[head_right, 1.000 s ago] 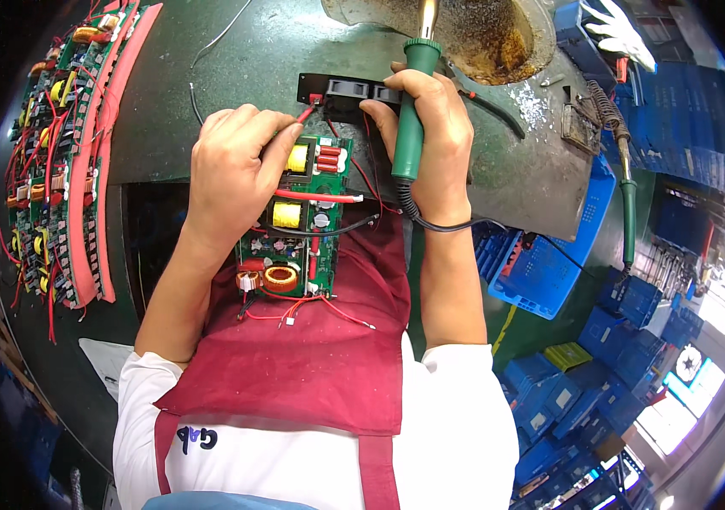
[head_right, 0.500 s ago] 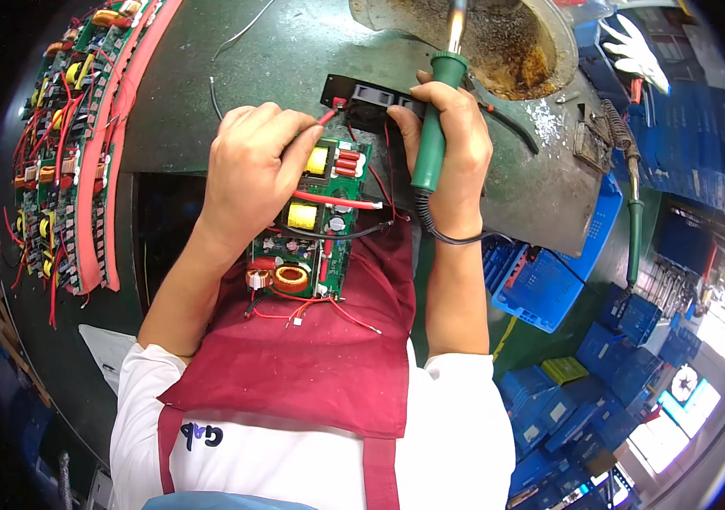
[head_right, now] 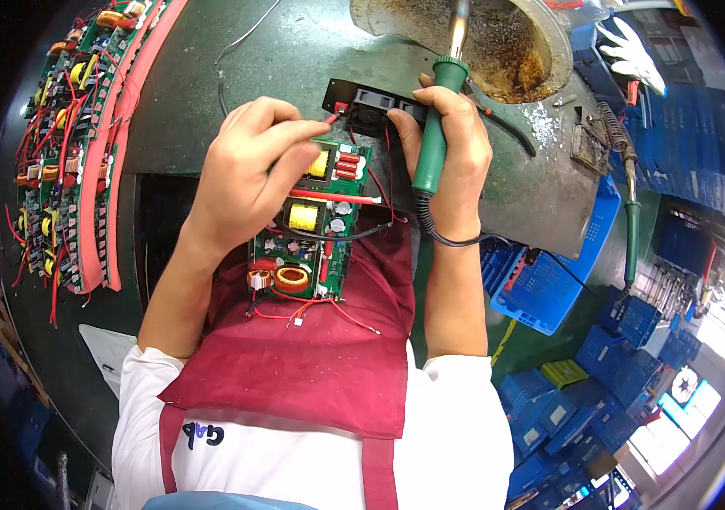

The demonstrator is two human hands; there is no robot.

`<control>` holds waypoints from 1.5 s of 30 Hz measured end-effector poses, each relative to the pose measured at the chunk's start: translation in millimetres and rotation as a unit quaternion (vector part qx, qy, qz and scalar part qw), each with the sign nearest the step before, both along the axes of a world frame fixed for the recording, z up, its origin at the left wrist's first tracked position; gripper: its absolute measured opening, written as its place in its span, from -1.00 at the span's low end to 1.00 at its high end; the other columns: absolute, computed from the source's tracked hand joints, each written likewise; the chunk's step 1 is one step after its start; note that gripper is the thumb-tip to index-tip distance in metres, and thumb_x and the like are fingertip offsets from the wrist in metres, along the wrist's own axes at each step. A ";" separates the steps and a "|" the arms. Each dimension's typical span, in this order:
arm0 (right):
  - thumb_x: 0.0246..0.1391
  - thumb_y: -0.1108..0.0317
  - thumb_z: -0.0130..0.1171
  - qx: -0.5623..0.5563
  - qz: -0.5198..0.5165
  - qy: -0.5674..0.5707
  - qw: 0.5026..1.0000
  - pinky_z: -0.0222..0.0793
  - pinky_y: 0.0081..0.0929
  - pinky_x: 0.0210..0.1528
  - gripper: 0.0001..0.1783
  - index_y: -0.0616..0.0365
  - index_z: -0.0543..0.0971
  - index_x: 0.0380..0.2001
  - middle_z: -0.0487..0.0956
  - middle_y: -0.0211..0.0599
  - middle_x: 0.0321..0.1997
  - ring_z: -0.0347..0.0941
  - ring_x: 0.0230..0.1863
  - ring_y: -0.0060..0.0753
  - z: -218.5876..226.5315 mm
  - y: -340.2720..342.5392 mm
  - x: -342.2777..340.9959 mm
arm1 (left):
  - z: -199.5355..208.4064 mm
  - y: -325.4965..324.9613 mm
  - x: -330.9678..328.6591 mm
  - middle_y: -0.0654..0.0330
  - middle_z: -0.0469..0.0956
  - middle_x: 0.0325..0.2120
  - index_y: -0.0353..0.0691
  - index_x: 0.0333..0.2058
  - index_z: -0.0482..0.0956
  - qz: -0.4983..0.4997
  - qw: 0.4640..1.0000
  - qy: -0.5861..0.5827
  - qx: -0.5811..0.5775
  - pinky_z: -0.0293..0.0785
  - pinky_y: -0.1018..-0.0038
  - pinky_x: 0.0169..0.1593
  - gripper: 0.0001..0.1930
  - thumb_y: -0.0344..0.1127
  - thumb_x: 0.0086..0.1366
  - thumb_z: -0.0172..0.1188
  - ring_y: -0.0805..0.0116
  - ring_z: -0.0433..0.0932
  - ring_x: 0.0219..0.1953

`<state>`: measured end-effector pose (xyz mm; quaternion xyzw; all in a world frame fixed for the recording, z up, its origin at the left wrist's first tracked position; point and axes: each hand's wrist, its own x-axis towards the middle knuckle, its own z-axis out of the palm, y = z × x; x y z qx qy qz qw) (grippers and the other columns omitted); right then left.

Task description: Soldering electronic components and wires onto circuit boards at a factory assembly station.

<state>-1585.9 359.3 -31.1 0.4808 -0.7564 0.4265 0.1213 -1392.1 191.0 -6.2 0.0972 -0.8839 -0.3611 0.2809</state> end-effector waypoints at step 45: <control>0.13 0.57 0.55 0.033 0.008 0.010 0.999 0.62 -0.35 0.14 -0.60 0.12 0.68 0.02 0.82 -0.09 0.02 0.77 0.07 -0.24 20.1 11.7 13.1 | -20.3 23.4 -18.3 0.19 0.57 -0.42 -0.20 -0.31 0.67 0.114 0.980 -0.006 -0.164 0.56 0.24 -0.20 -0.87 -0.40 0.26 0.48 0.13 0.62 -0.33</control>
